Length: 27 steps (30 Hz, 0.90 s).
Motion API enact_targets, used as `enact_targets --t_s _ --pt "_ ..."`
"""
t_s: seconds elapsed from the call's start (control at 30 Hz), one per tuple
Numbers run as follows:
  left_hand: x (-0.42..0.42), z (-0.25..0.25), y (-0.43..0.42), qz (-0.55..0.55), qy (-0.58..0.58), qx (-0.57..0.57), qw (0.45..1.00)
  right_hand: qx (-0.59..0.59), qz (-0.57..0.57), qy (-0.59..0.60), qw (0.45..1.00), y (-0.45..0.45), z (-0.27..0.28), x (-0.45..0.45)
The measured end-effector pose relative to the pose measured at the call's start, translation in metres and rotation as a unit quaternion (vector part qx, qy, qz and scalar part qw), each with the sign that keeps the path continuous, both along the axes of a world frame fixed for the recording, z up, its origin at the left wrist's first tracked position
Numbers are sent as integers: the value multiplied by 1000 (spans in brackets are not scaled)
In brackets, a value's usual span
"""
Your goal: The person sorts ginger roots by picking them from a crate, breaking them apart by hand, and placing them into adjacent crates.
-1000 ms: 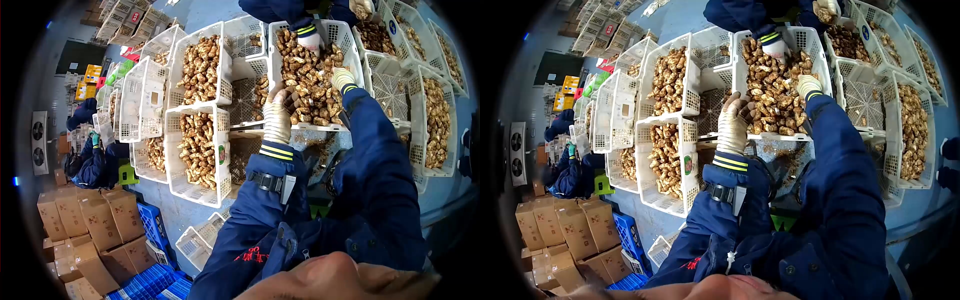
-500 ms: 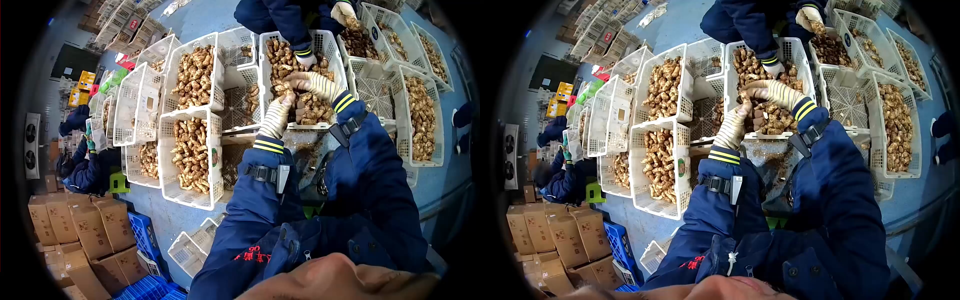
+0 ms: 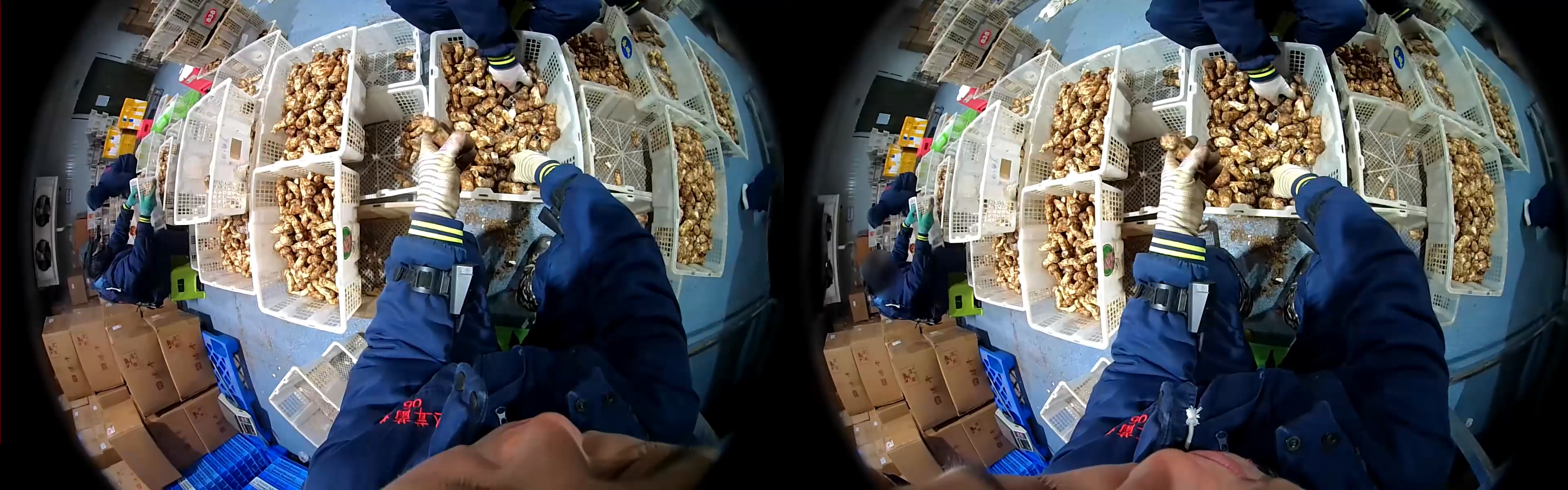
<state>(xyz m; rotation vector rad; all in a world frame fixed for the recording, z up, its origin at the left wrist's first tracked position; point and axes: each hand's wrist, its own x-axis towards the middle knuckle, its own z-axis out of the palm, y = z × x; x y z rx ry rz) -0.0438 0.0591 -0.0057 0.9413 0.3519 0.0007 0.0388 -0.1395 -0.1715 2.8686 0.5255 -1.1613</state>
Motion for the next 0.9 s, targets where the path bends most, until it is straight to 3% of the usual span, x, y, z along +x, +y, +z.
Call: enact_targets --t_s 0.07,0.1,0.17,0.2,0.27,0.3,0.4,0.43,0.47,0.53,0.6,0.63,0.67,0.73,0.77,0.8,0.9 --pt "4 -9 3 -8 1 3 1000 33 18 -14 999 -5 16 -2" --pt "5 -11 5 -12 2 4 1000 -50 60 26 997 4 21 15" --pt "3 -13 6 -40 24 14 999 189 -29 7 982 -18 44 19" --pt "4 -14 8 -53 32 18 998 328 -85 -7 941 -27 55 16" --pt "6 -24 8 -50 16 -10 999 518 -147 86 838 -30 74 17" --pt "7 -24 6 -22 37 -23 999 541 -193 116 810 -23 118 1" --pt "5 -10 4 36 82 -62 994 625 -207 123 742 -14 161 -24" --pt "3 -6 7 18 75 -79 994 642 -194 114 733 -13 165 -28" --pt "1 -5 14 6 68 -94 993 627 -155 55 762 -14 172 -32" --pt "-3 -2 25 52 58 -153 985 634 -148 -9 759 -12 182 -47" --pt "-9 3 55 113 -62 -138 982 716 -232 132 645 -14 161 -46" --pt "-17 12 63 243 -102 -114 958 716 -247 124 642 -19 157 -48" --pt "-18 -2 86 267 -187 -112 939 710 -277 96 640 -17 158 -52" --pt "-24 10 95 394 -100 -187 894 744 -287 114 592 -13 162 -59" --pt "-26 -6 97 364 -150 -162 905 768 -278 167 553 -18 145 -50" --pt "-26 -7 89 338 -108 -204 912 785 -286 168 523 -18 139 -51" --pt "-32 -1 45 187 -60 -165 967 775 -302 127 540 -14 140 -55"
